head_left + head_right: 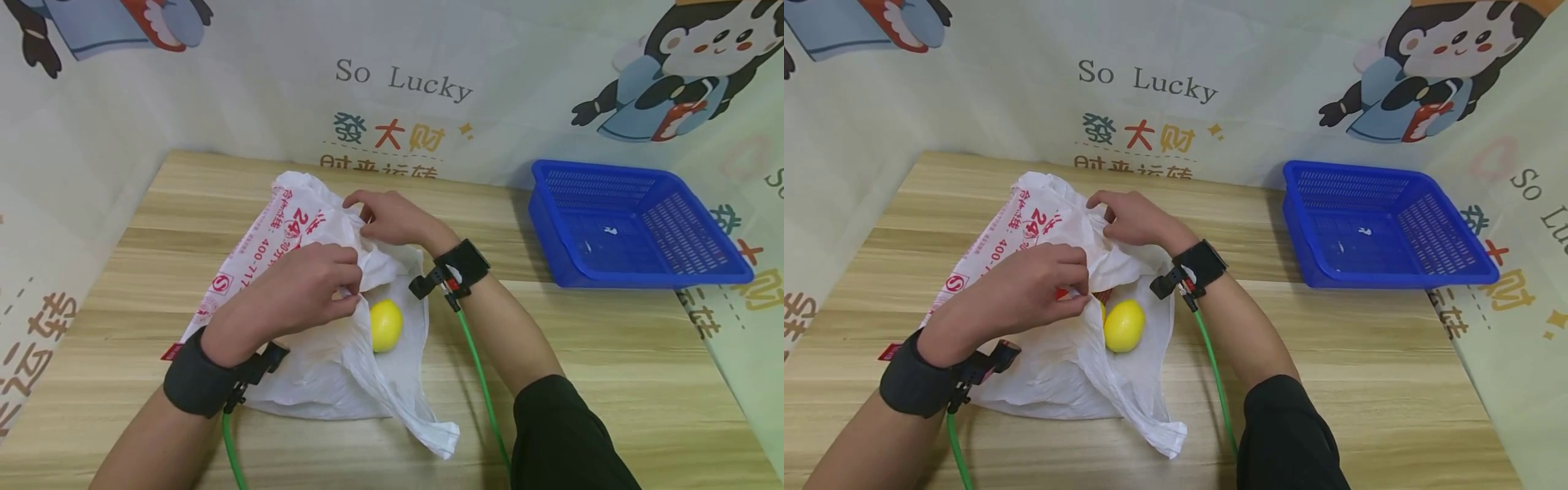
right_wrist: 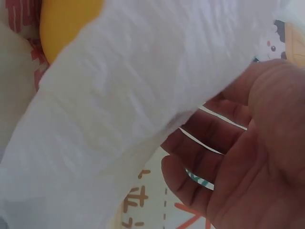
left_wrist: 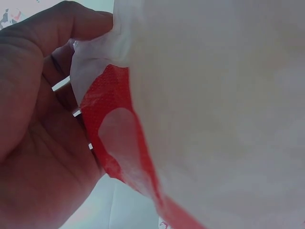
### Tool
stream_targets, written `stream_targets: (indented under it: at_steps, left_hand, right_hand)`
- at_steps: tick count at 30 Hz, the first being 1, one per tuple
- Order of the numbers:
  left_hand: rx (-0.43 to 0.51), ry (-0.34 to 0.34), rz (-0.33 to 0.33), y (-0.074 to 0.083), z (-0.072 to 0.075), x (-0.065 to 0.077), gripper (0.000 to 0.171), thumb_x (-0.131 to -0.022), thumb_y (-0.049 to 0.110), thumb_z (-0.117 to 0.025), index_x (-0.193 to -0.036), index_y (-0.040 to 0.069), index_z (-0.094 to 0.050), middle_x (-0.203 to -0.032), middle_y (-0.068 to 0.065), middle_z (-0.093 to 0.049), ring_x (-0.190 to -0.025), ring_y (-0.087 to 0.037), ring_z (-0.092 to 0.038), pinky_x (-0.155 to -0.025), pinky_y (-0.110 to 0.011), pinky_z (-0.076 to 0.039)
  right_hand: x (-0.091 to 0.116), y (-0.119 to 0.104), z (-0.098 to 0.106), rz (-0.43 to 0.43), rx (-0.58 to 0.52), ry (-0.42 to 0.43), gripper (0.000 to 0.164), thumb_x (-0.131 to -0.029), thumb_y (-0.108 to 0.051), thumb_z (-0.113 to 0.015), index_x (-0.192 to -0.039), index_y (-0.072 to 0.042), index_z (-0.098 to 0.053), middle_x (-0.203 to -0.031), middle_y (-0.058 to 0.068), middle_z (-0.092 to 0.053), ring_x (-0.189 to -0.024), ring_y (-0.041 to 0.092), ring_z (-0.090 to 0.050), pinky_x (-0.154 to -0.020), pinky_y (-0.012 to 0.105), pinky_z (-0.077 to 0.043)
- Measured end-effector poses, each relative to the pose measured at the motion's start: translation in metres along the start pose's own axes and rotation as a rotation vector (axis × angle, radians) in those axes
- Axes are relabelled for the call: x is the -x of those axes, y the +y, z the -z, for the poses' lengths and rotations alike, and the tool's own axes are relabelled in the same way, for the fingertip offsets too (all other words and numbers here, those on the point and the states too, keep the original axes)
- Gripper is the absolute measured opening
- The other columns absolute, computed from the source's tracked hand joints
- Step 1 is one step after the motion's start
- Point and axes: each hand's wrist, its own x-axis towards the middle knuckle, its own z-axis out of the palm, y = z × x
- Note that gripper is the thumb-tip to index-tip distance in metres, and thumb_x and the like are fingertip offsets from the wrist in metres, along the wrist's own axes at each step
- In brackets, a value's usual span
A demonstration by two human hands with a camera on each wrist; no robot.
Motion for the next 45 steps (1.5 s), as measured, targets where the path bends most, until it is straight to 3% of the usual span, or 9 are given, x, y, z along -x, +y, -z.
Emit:
stream_targets:
  at_steps: [7,16,27,33,45]
  left_hand:
    - [0.005,0.001,0.021,0.001,0.001,-0.002,0.014,-0.083,0.000,-0.071,-0.075,0.010,-0.066,-0.072,0.003,-0.051,-0.064,-0.012,-0.046,-0.060,-0.027,-0.043]
    - [0.017,0.015,0.028,0.001,0.000,-0.003,0.006,-0.084,0.004,-0.074,-0.087,0.009,-0.076,-0.078,0.001,-0.059,-0.068,-0.014,-0.052,-0.064,-0.030,-0.047]
    - [-0.005,0.045,0.010,0.003,-0.001,-0.004,0.012,-0.083,0.007,-0.079,-0.095,0.008,-0.076,-0.089,-0.004,-0.063,-0.079,-0.021,-0.057,-0.073,-0.035,-0.052]
    - [-0.013,0.041,0.005,0.004,-0.003,-0.005,0.009,-0.083,0.008,-0.080,-0.091,0.009,-0.076,-0.090,-0.005,-0.063,-0.080,-0.022,-0.057,-0.074,-0.036,-0.051]
    - [-0.011,0.025,-0.003,0.006,-0.010,-0.008,0.009,-0.082,0.006,-0.079,-0.091,0.009,-0.076,-0.102,-0.009,-0.068,-0.096,-0.028,-0.062,-0.084,-0.041,-0.053]
  right_hand:
    - [0.021,0.009,0.013,-0.041,0.026,0.128,0.037,-0.096,-0.009,-0.063,-0.132,-0.007,-0.064,-0.109,0.010,-0.069,-0.096,0.022,-0.060,-0.087,0.036,-0.048]
    - [0.047,0.023,0.030,-0.133,-0.076,0.251,0.037,-0.100,-0.013,-0.062,-0.136,-0.005,-0.063,-0.126,0.013,-0.067,-0.112,0.025,-0.063,-0.096,0.040,-0.051]
    - [0.067,0.029,0.042,-0.197,-0.255,0.426,0.036,-0.100,-0.010,-0.061,-0.135,-0.004,-0.061,-0.114,0.015,-0.068,-0.094,0.024,-0.063,-0.072,0.033,-0.054]
    - [0.079,0.033,0.045,-0.173,-0.302,0.538,0.032,-0.100,-0.007,-0.060,-0.131,-0.001,-0.063,-0.112,0.018,-0.070,-0.089,0.025,-0.062,-0.069,0.029,-0.050]
    - [0.101,0.045,0.045,-0.250,-0.385,0.739,0.025,-0.099,-0.007,-0.062,-0.122,0.001,-0.066,-0.112,0.018,-0.070,-0.086,0.017,-0.059,-0.067,0.023,-0.048]
